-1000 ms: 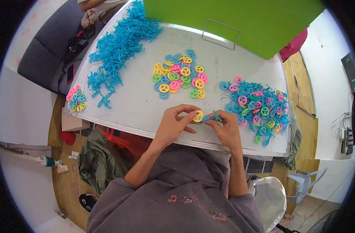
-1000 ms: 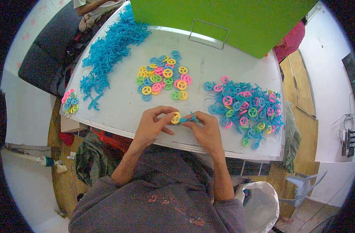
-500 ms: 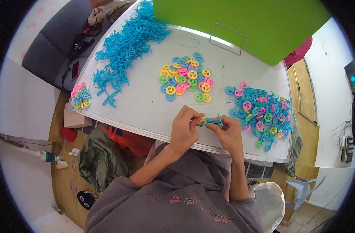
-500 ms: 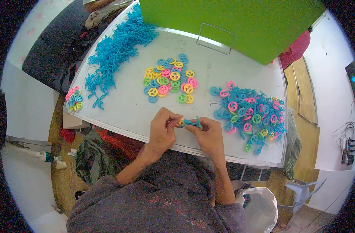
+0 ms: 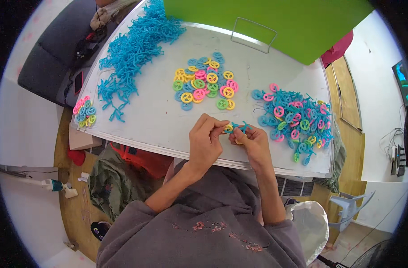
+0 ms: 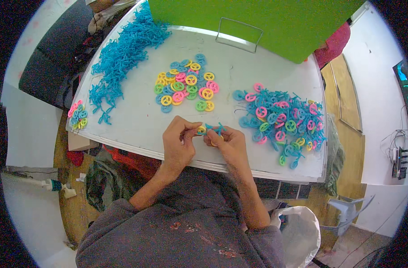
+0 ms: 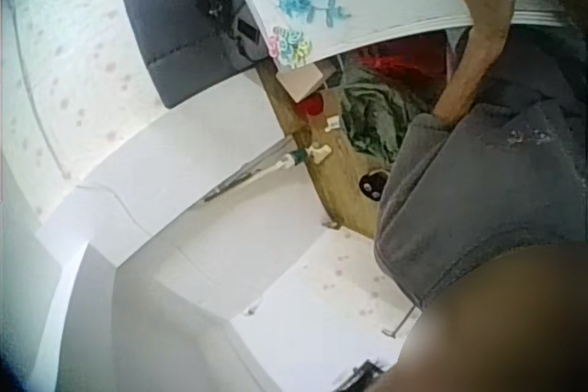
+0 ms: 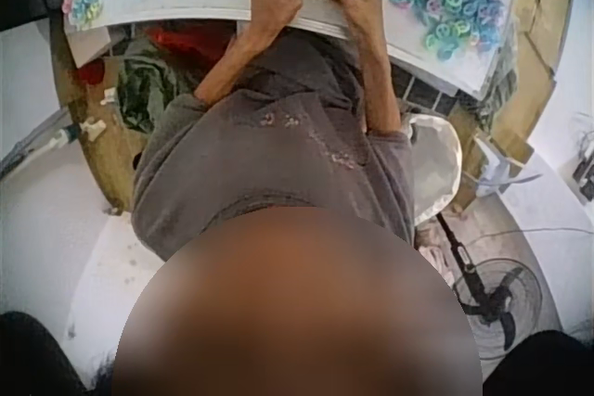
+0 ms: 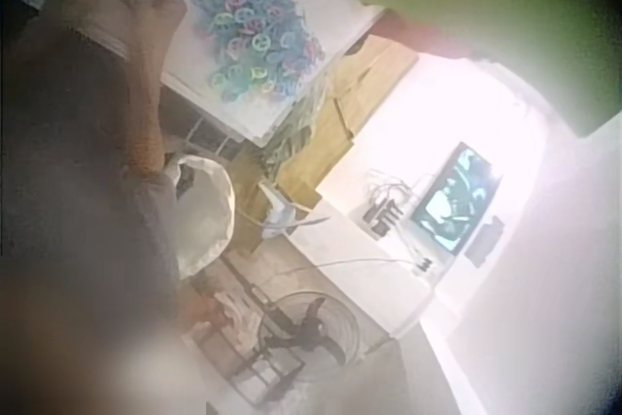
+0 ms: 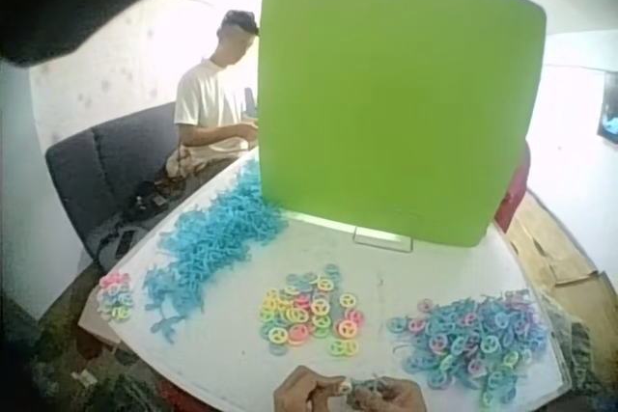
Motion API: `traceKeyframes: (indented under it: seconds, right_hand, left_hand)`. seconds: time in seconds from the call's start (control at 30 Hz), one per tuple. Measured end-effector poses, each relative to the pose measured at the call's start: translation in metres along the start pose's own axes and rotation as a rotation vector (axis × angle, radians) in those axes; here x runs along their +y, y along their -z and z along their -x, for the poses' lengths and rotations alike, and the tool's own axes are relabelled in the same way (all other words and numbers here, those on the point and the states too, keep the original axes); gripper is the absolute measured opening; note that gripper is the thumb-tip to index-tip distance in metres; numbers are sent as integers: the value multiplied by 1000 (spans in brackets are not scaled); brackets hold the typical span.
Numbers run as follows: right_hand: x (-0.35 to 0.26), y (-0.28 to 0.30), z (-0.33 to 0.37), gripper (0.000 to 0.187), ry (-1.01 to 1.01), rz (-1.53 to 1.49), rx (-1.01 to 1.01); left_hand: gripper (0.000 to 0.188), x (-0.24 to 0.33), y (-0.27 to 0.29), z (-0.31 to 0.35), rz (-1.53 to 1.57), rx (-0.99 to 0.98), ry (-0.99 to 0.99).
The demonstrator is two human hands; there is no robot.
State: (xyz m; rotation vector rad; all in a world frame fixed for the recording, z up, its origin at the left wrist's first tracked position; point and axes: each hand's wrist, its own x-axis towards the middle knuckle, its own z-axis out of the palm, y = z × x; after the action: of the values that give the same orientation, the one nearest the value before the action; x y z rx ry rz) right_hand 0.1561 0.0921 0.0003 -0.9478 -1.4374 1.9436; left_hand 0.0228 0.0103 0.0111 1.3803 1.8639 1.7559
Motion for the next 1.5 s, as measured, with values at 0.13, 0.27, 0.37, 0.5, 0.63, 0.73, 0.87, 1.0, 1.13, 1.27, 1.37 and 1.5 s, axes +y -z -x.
traceKeyframes:
  seconds: [0.13,0.27,0.37,0.5,0.63,0.73,0.87,1.0,1.13,1.27,1.37,1.5]
  right_hand:
    - [5,-3,1,22,-3,-25,35]
    - [9,-17,5,22,96,-7,159]
    - [12,-26,7,19,127,-16,227]
    - [6,-19,8,19,66,-101,196]
    - [7,-18,6,19,61,-96,152]
    - [14,-25,7,17,159,57,235]
    - [14,-25,7,8,232,216,294]
    - [13,-16,5,10,264,339,283]
    - [3,-13,8,14,475,445,120]
    - [-21,5,21,16,446,698,59]
    - [-28,64,22,16,364,712,501]
    - [-83,138,16,24,507,860,716]
  left_hand:
    - [21,-2,-3,2,-26,39,-57]
    - [22,5,-3,0,-51,42,-50]
    - [18,7,-4,0,-8,38,8]
    - [17,5,-4,0,-86,63,-90]
    - [15,3,-6,2,-56,63,-56]
    - [19,10,-3,2,38,7,97]
    - [19,-1,1,0,186,2,67]
    - [17,-2,8,6,378,-138,314]
    - [18,-10,11,12,259,-158,311]
    - [29,2,15,14,334,-179,343]
    - [35,-1,48,0,-23,139,110]
    - [33,-57,137,-13,-1035,484,23]
